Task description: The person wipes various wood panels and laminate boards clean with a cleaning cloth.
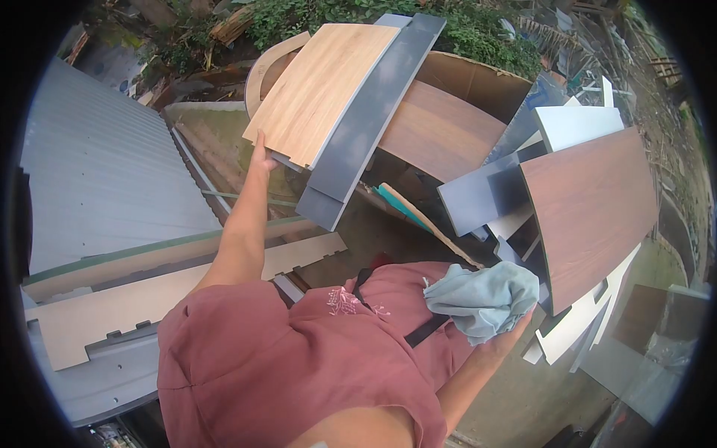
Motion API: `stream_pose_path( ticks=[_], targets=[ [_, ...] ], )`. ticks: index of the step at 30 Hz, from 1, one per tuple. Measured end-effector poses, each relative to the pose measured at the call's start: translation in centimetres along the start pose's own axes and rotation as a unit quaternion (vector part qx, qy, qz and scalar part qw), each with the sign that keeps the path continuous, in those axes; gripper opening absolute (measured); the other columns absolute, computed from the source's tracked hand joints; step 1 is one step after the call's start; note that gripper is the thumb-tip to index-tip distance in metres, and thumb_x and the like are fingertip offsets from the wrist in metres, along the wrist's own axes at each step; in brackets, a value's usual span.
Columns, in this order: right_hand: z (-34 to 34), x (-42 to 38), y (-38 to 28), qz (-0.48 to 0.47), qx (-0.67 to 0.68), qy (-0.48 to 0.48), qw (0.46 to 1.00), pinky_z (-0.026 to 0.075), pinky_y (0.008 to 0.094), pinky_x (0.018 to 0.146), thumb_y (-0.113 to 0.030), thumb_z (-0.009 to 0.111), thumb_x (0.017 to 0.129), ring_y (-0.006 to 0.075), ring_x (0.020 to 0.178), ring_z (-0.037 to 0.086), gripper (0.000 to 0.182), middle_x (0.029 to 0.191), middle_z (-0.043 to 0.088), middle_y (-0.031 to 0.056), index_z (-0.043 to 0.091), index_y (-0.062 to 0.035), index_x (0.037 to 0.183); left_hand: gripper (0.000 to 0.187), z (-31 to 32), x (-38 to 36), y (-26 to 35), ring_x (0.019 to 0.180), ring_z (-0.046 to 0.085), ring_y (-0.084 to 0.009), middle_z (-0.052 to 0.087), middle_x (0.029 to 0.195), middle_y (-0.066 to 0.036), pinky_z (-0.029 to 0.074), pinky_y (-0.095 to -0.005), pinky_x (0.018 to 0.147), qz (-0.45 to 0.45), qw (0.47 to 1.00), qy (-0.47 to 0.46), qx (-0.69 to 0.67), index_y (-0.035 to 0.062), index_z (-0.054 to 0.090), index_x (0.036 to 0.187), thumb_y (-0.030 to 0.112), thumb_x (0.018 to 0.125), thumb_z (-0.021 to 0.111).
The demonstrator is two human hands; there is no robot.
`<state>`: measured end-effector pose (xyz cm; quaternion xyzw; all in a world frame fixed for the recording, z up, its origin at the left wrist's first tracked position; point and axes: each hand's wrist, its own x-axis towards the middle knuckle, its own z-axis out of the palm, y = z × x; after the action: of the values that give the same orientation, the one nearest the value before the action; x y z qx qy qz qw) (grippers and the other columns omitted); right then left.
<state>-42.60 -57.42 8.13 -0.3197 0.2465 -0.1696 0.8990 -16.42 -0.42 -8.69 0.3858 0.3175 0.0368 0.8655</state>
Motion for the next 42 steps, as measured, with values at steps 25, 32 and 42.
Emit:
stream_pose_path(
  ticks=[25,32,42],
  targets=[
    [1.9,0.2,2.9,0.037,-0.028,-0.100,0.994,0.039,0.0389,0.095,-0.041,0.034,0.092,0.0261,0.110,0.048,0.048,0.121,0.049,0.0113,0.042,-0.0049,0.123,0.048,11.9,-11.6,6.0,0.106,0.050,-0.0310,0.045,0.120,-0.018,0.043,-0.0479,0.086,0.253,0.950,0.099,-0.155,-0.0017,0.037,0.122,0.031,0.088,0.047],
    [1.6,-0.2,2.2,0.041,0.004,-0.089,0.995,0.041,0.0346,0.090,-0.033,0.035,0.093,0.0216,0.107,0.049,0.040,0.115,0.050,0.0093,0.041,-0.0053,0.121,0.042,19.6,-20.8,6.5,0.100,0.053,-0.0252,0.047,0.117,-0.019,0.047,-0.0371,0.082,0.434,0.893,0.083,-0.086,-0.0083,0.039,0.119,0.014,0.086,0.050],
    [1.0,-0.9,2.2,0.092,0.018,-0.089,0.992,0.039,0.0363,0.093,-0.038,0.034,0.093,0.0233,0.108,0.049,0.047,0.117,0.050,0.0108,0.040,-0.0024,0.122,0.048,20.7,-30.0,13.9,0.100,0.053,-0.0232,0.051,0.113,-0.015,0.045,-0.0341,0.086,0.470,0.872,-0.110,0.079,-0.0044,0.040,0.121,0.012,0.081,0.060]
  ],
)
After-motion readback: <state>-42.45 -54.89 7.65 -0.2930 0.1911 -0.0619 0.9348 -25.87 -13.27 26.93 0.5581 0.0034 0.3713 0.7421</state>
